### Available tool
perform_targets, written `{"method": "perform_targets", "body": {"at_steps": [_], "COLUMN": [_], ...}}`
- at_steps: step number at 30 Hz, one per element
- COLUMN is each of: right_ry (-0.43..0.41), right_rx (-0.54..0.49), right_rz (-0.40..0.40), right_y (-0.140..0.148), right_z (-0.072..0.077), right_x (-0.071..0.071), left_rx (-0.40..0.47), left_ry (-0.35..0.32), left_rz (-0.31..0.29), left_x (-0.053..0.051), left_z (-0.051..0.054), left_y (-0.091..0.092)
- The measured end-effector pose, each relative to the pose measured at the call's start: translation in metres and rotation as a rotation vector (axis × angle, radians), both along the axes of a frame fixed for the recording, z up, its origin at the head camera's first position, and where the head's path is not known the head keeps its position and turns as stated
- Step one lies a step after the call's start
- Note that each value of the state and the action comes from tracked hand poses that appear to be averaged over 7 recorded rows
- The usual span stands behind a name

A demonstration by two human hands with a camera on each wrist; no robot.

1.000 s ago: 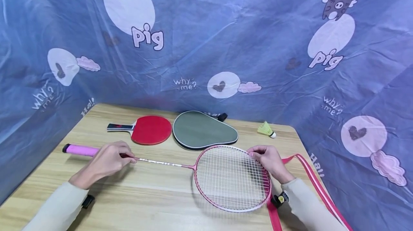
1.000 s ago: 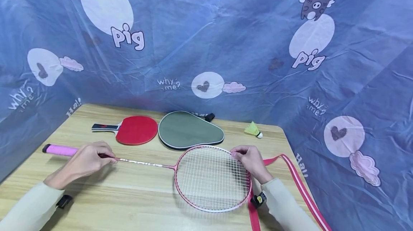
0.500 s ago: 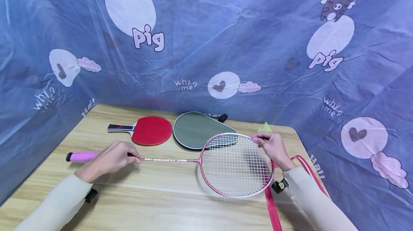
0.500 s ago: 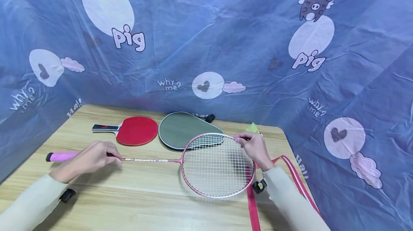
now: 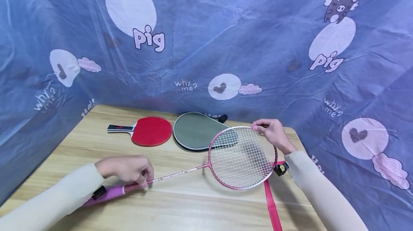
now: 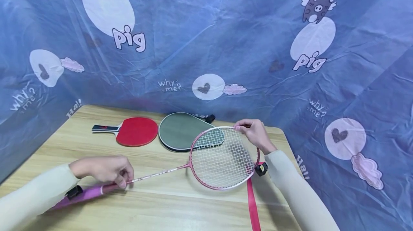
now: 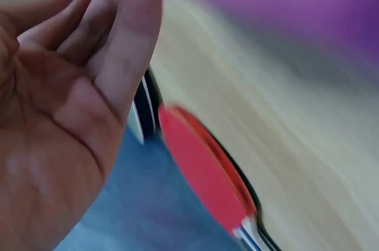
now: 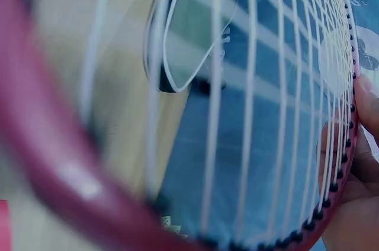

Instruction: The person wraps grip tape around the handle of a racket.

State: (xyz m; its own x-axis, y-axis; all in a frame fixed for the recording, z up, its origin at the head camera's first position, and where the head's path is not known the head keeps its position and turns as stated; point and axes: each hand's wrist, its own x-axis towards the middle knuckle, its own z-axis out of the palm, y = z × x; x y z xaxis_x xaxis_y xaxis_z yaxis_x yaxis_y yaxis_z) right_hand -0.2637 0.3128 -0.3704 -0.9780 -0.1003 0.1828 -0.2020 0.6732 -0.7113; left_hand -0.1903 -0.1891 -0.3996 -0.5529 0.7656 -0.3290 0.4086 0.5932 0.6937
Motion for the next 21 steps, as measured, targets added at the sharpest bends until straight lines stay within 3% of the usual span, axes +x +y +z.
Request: {"method": "perform_targets", "body": {"at_steps": [5,9,12,14,16,21], "right_ry": [0.020,0.000,-0.021,0.003,0.040,0.074], "right_rx": [0.075,0.079,0.015,-0.073,-0.275,-1.342], "right_rz": [-0.001,0.005,0.013,-0.005,-0.053,-0.064], "right_y": [-0.005,-0.003,0.003,0.006,0.005,-0.002], "right_z": [0.005,0.012,0.024,0.034,0.042,0.052], "right_x": [-0.011,-0.014,-0.008,-0.001,0.005,0.022], "left_rx": [-0.100,-0.094,-0.040,0.007,0.058,0.197], "left_ry": [-0.180,-0.348,-0.403,-0.403,-0.393,-0.414], "left_rz": [-0.048,-0.053,-0.039,-0.026,-0.015,-0.003], "left_x": [0.015,0.026,0.032,0.034,0.034,0.031], "left_z": [0.003,0.002,0.000,0.000,0.001,0.000], "left_y": [0.028,0.040,0.043,0.042,0.041,0.039]}}
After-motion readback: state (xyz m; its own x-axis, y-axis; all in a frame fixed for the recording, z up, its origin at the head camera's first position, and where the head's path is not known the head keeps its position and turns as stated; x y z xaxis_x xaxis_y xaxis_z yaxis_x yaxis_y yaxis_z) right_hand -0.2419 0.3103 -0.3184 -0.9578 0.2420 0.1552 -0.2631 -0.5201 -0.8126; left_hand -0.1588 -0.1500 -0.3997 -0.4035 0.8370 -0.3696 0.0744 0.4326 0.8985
